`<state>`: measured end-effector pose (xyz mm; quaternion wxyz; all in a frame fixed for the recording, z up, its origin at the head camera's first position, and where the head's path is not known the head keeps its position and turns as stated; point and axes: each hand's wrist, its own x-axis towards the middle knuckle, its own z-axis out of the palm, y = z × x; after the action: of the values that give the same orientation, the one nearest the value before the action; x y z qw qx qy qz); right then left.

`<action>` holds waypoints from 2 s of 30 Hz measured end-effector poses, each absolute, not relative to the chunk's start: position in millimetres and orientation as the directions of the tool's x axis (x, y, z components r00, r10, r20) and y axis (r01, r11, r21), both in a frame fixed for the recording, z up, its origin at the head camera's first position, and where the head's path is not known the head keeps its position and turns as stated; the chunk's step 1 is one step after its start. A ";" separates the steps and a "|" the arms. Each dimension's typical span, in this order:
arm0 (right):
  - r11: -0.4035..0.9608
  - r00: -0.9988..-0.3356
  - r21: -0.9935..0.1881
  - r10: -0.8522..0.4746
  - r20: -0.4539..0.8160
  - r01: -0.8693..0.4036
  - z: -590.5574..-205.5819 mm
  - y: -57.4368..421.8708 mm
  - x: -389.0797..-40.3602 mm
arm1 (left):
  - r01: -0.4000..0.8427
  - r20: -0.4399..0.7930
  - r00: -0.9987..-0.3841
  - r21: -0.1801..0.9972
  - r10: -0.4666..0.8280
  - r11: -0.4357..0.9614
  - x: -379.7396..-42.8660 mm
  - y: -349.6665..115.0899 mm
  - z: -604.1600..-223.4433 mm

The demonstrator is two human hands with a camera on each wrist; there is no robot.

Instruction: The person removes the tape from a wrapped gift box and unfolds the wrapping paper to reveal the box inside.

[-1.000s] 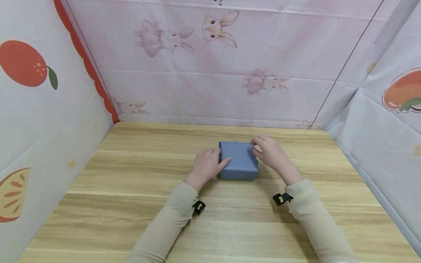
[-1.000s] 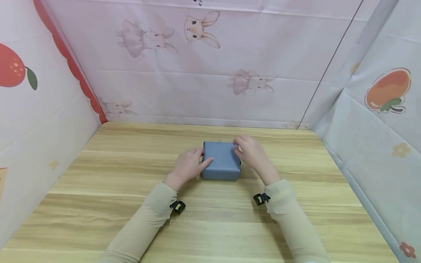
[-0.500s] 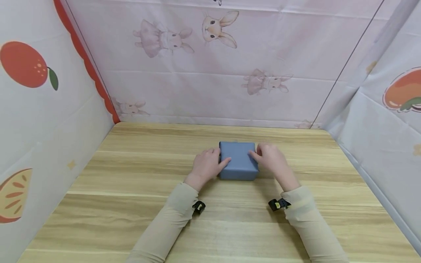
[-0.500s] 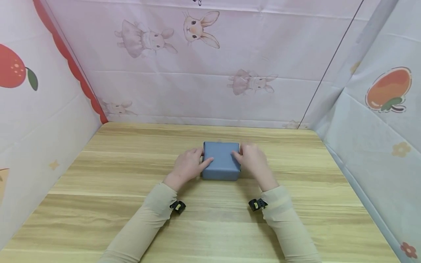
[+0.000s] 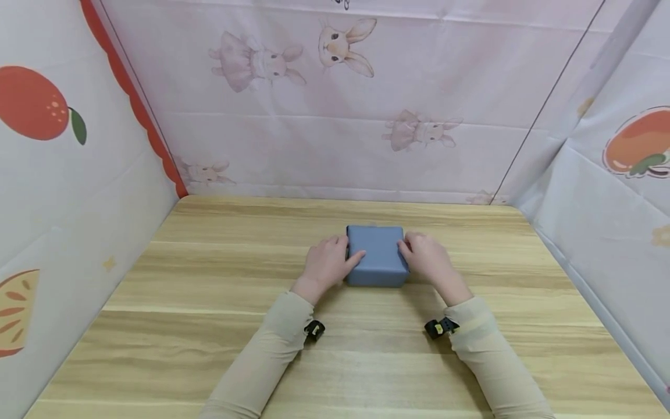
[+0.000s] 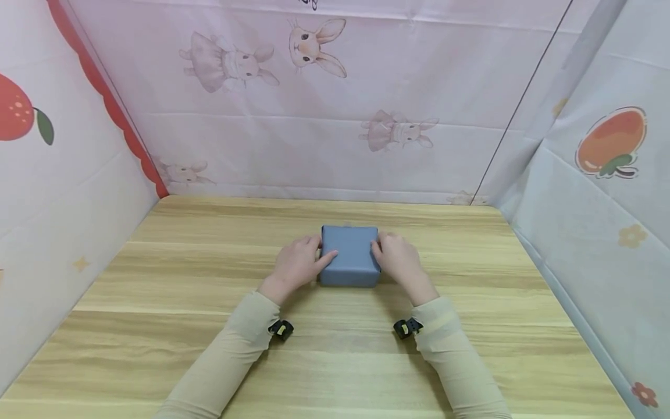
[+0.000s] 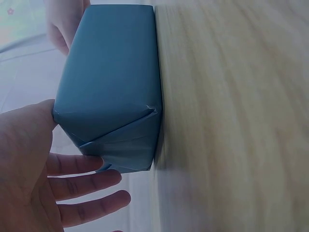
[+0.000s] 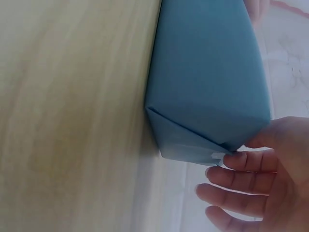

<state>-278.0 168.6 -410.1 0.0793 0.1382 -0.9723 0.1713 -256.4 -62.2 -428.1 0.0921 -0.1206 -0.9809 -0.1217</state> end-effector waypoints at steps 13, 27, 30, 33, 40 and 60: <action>0.891 -0.937 -0.316 -0.262 0.231 -0.327 -409.6 174.5 -276.9 | 0.263 0.237 -0.948 0.213 0.211 0.941 -257.2 -62.4 -432.3; 0.890 -0.939 -0.316 -0.274 0.210 -0.330 -407.3 185.4 -279.6 | 0.255 0.229 -0.952 0.222 0.204 0.941 -257.6 -61.8 -432.0; 0.892 -0.942 -0.318 -0.270 0.199 -0.322 -405.9 187.2 -279.4 | 0.255 0.225 -0.952 0.221 0.205 0.941 -257.3 -61.6 -431.4; 0.896 -0.948 -0.317 -0.264 0.180 -0.310 -404.7 188.5 -280.1 | 0.256 0.226 -0.952 0.219 0.206 0.942 -257.2 -61.8 -431.2; 0.902 -0.960 -0.329 -0.254 0.117 -0.279 -404.9 195.7 -283.4 | 0.260 0.231 -0.950 0.218 0.209 0.941 -257.3 -61.6 -431.2; 0.895 -0.969 -0.374 -0.243 0.048 -0.243 -401.0 208.9 -287.2 | 0.259 0.222 -0.952 0.223 0.210 0.940 -257.4 -62.2 -429.2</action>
<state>-287.2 208.9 -401.0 0.0000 0.1250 -0.9734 0.1920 -257.4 -62.2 -429.2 0.0978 -0.1195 -0.9800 -0.1256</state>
